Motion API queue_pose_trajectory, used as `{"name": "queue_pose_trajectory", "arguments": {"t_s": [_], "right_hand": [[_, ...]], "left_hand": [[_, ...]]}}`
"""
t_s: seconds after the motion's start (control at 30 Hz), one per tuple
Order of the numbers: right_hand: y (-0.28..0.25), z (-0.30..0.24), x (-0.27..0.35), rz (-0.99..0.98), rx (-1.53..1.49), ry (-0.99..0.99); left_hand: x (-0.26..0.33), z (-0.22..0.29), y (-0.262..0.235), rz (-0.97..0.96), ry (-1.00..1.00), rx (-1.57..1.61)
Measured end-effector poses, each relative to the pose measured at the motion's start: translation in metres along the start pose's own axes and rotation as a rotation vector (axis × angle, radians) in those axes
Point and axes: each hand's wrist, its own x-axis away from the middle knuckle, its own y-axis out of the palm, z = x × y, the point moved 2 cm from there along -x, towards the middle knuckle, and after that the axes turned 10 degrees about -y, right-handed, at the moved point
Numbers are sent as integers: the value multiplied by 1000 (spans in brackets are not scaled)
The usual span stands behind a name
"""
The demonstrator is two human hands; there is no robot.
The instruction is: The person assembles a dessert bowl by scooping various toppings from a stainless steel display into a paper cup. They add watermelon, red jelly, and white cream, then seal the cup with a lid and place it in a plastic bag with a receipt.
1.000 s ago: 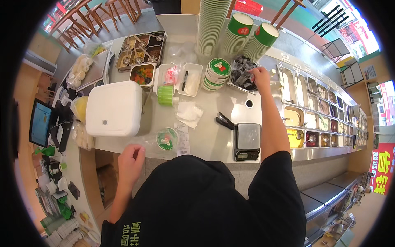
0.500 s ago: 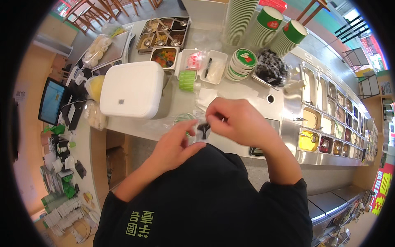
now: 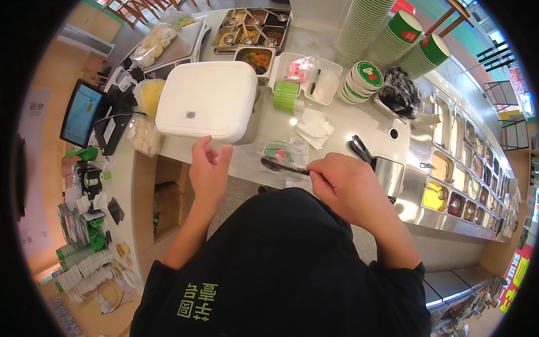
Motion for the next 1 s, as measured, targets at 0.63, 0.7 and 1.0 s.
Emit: {"name": "queue_pose_trajectory", "arguments": {"t_s": [0.63, 0.7, 1.0], "right_hand": [[104, 27, -39, -261, 705, 196], [97, 1, -39, -211, 652, 100], [221, 74, -63, -726, 223, 305]], "left_hand": [[-11, -27, 2, -377, -9, -145], [-8, -28, 3, -370, 3, -124], [1, -20, -5, -406, -6, -44]]}}
